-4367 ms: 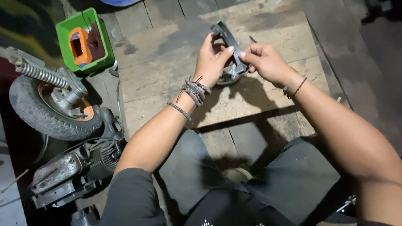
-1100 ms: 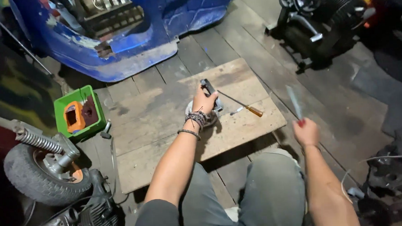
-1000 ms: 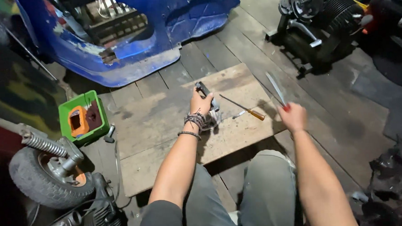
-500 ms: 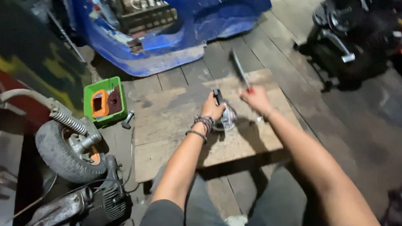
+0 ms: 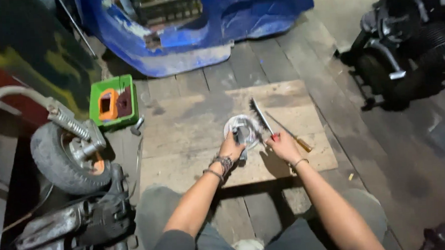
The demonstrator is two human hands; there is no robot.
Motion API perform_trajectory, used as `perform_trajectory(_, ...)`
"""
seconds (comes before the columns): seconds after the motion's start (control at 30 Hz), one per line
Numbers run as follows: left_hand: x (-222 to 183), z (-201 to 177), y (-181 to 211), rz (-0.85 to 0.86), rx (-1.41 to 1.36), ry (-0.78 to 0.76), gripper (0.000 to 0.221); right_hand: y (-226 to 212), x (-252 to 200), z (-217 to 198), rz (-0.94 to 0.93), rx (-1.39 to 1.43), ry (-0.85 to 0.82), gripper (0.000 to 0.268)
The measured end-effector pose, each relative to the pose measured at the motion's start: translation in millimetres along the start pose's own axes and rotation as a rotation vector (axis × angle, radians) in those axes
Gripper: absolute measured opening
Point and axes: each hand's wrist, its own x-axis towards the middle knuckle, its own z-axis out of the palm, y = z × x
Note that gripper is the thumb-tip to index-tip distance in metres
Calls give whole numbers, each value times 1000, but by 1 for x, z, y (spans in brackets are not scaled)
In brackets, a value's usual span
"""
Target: A person is repairing a motorcycle brake assembly by using a screwdriver to install a tension spring onto a brake shoe.
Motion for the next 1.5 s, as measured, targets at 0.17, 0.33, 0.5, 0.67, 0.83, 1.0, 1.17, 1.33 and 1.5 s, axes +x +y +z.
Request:
perform_trajectory(0.17, 7, 8, -21, -30, 41, -7, 63, -32, -38, -6, -86, -8, 37, 36)
perform_trajectory(0.33, 41, 24, -39, -20, -17, 16, 65, -36, -54, -19, -67, 12, 2, 44)
perform_trajectory(0.5, 14, 13, 14, 36, 19, -1, 60, -47, -59, -30, -48, 60, 74, 53)
perform_trajectory(0.67, 23, 18, 20, 17, -52, 21, 58, -16, -25, -2, 72, 223, 81, 48)
perform_trajectory(0.83, 43, 33, 6, -71, -178, 22, 79, 7, -3, 35, 134, 380, 73, 37)
perform_trajectory(1.0, 66, 57, -23, -45, -274, 101, 65, 9, 11, 42, 123, 578, -1, 33)
perform_trajectory(1.17, 108, 92, -71, -49, -445, 61, 74, -12, -6, 29, 136, 469, 29, 31)
perform_trajectory(1.33, 76, 73, -33, -43, -399, 29, 58, -8, -3, 24, 122, 594, 12, 29)
perform_trajectory(1.5, 23, 28, 37, 107, -361, 191, 72, 2, 6, 20, 78, 387, 245, 31)
